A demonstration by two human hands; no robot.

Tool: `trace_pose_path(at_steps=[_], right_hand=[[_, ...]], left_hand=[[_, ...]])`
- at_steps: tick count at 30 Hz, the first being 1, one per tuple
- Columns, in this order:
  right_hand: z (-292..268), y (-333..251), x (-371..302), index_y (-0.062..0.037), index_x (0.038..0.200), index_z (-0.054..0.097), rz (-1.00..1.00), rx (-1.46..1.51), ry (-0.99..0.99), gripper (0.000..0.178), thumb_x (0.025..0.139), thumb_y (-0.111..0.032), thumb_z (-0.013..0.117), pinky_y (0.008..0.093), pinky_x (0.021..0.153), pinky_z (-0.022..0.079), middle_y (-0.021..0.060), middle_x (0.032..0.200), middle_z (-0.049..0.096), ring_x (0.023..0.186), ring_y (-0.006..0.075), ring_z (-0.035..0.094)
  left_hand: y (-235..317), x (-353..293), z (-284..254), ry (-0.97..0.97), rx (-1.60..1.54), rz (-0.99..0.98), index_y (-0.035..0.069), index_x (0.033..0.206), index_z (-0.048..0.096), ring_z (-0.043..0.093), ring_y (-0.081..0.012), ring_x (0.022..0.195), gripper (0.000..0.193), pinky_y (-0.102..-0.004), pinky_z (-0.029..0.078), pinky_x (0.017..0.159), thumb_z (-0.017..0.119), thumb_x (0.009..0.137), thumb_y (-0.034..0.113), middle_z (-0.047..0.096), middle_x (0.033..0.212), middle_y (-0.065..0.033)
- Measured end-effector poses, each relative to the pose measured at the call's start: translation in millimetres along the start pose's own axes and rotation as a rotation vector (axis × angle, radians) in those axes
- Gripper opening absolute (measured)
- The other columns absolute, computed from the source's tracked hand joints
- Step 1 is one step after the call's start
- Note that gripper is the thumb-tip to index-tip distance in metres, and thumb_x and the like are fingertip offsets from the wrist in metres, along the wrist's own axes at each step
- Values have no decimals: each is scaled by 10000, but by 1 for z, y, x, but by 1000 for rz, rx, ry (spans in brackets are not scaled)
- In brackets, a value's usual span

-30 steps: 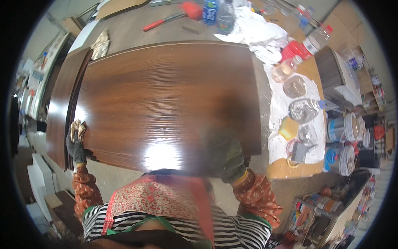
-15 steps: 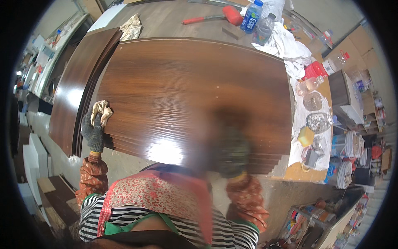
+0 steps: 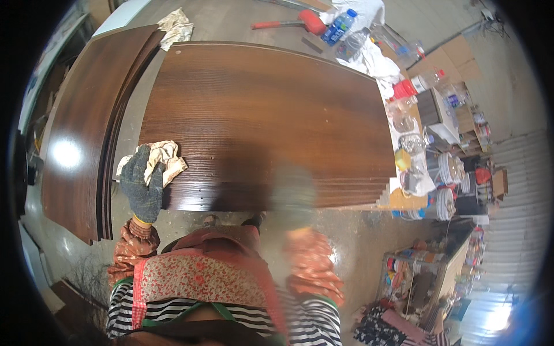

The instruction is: The person wipes the surface of a large brown wood panel with a cloth, then uses a yellow sponge to rub the surface. The person repeats this process on multiple panels, stacking them as they finish.

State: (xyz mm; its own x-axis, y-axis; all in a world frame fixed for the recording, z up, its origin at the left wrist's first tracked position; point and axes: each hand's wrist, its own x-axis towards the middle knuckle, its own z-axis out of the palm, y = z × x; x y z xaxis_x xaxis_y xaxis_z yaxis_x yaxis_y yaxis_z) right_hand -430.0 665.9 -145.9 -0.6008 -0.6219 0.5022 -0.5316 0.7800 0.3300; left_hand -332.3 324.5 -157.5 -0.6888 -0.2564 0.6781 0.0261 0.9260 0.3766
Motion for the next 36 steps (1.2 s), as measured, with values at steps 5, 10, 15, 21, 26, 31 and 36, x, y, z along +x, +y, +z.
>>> trace_pose_path(at_steps=[5, 10, 15, 21, 26, 31, 36], right_hand=[[-26, -98, 44, -28, 1291, 614, -238, 300, -49, 359, 963, -151, 534, 456, 789, 557, 152, 1057, 655, 901, 278, 657], [-38, 12, 59, -49, 1295, 599, 318, 73, -409, 374, 931, -134, 586, 409, 717, 548, 129, 991, 658, 862, 279, 655], [0, -75, 69, -85, 1272, 629, -164, -510, 165, 336, 949, -150, 560, 406, 638, 542, 105, 940, 682, 834, 226, 671], [17, -78, 93, -72, 1317, 600, -119, 122, -200, 376, 953, -130, 527, 425, 672, 531, 155, 989, 690, 846, 311, 675], [-7, 59, 83, -102, 1188, 720, 745, 151, -461, 343, 1021, -330, 526, 537, 798, 513, 185, 951, 719, 816, 410, 673], [0, -10, 89, -92, 1166, 735, 252, 281, -111, 292, 995, -279, 590, 472, 761, 528, 182, 959, 720, 854, 375, 672], [-3, -34, 107, -101, 1225, 670, -59, 194, -132, 285, 991, -179, 527, 452, 732, 550, 154, 993, 717, 817, 332, 669]], left_hand=[[-6, 3, -7, 3, -41, 82, 46, 1316, 635, 642, -340, 1117, 501, -472, 475, 1008, 759, 855, 201, 681, 1244, -153], [-9, 1, -9, -1, -116, 65, 25, 1321, 630, 633, -373, 1137, 481, -474, 467, 1018, 727, 875, 179, 672, 1253, -187], [-11, -1, -3, 24, -40, 64, 33, 1285, 648, 656, -368, 1108, 474, -490, 496, 987, 729, 850, 202, 688, 1219, -168], [-13, 0, -5, 1, -116, 51, 24, 1265, 655, 664, -376, 1091, 468, -476, 498, 989, 738, 842, 208, 696, 1200, -181], [-16, -2, -10, -41, -191, 31, 18, 1294, 637, 659, -386, 1103, 523, -489, 495, 994, 771, 807, 157, 688, 1226, -175], [-16, -3, -8, 9, -143, 68, 18, 1326, 623, 643, -380, 1142, 568, -491, 486, 1010, 779, 796, 147, 671, 1263, -180], [-17, -4, -6, 0, -166, 70, 17, 1336, 618, 639, -380, 1150, 567, -487, 480, 1019, 773, 811, 164, 662, 1279, -183]])
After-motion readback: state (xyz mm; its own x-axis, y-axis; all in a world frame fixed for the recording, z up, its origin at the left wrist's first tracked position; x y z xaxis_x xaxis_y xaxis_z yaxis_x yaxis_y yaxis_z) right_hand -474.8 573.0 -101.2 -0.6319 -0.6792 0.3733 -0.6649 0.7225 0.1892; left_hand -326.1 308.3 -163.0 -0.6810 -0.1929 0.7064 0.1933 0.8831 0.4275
